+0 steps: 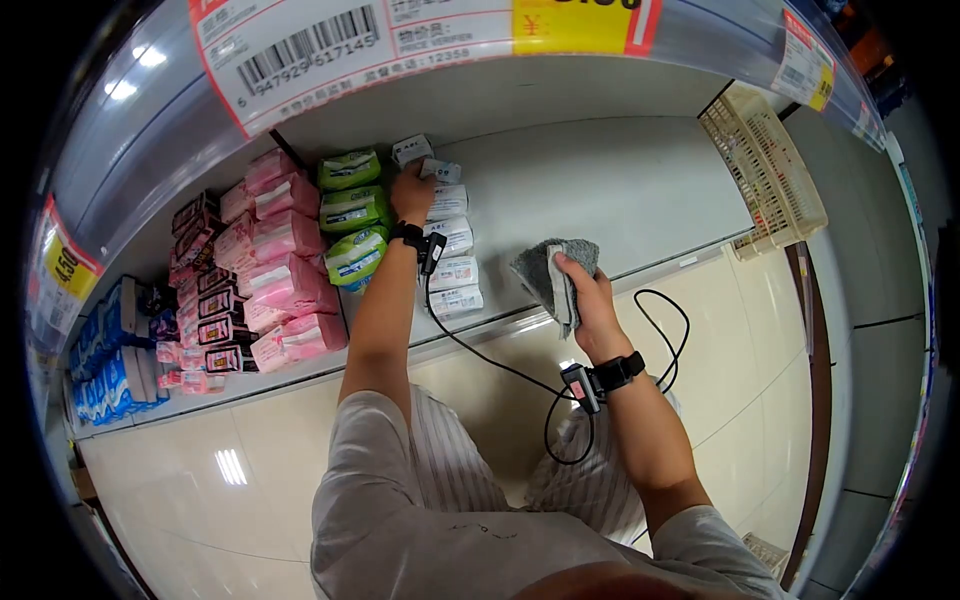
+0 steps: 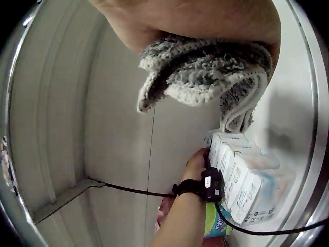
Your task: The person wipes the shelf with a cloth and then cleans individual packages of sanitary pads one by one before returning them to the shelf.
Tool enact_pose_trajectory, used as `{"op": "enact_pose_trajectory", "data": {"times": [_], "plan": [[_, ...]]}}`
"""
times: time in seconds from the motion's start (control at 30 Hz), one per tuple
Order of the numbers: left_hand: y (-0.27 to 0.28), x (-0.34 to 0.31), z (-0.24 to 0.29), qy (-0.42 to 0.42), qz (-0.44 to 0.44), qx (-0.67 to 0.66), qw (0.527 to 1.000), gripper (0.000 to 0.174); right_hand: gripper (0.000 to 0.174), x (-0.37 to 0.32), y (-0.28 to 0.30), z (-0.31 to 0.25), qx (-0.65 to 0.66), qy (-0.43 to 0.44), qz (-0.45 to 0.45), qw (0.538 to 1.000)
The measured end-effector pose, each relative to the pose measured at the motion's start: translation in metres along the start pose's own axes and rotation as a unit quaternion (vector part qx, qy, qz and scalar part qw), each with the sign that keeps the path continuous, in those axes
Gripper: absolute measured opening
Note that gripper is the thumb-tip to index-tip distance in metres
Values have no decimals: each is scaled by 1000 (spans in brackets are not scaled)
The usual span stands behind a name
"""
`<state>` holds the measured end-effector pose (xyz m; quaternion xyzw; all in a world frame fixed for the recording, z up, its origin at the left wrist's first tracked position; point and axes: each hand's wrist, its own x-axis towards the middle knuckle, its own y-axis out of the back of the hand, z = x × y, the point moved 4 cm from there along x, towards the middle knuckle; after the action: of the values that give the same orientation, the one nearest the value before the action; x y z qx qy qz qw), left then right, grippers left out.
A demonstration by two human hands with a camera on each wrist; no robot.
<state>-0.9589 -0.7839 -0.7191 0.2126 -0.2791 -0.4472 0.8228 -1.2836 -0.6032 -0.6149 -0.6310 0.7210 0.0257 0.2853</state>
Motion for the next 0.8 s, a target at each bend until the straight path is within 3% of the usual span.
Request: {"op": "enact_pose_trajectory", "data": {"times": [0.07, 0.13, 0.27, 0.33, 0.37, 0.43, 0.53, 0.67, 0.73, 0.8], "plan": [[-2, 6, -8, 12, 7, -26, 1000, 41, 61, -2, -1, -2, 3, -3, -8, 1000], [-6, 11, -14, 95, -72, 19, 993, 36, 61, 0, -1, -2, 2, -3, -9, 1000], [-14, 15, -22, 123, -59, -17, 991, 31, 61, 2, 2, 1, 4, -11, -4, 1000], [-9, 14, 7, -54, -44, -35, 997, 26, 61, 4, 4, 1, 1, -13, -4, 1000], [-7, 12, 16, -55, -44, -35, 997, 26, 62, 5, 4, 1, -2, -16, -5, 1000], [-5, 5, 43, -158, -73, 61, 983, 18, 63, 2, 0, -1, 2, -17, -8, 1000], [-6, 1, 54, -223, -66, 94, 968, 13, 63, 3, 0, 1, 2, -16, -8, 1000], [1, 7, 32, -182, -91, 151, 967, 12, 62, 2, -2, -2, 1, -30, -9, 1000], [4, 12, 17, -96, -108, 257, 956, 20, 61, 3, -3, -2, 2, -27, -11, 1000], [9, 17, 13, -77, -101, 253, 959, 23, 61, 3, -4, -1, 3, -25, -13, 1000]]}}
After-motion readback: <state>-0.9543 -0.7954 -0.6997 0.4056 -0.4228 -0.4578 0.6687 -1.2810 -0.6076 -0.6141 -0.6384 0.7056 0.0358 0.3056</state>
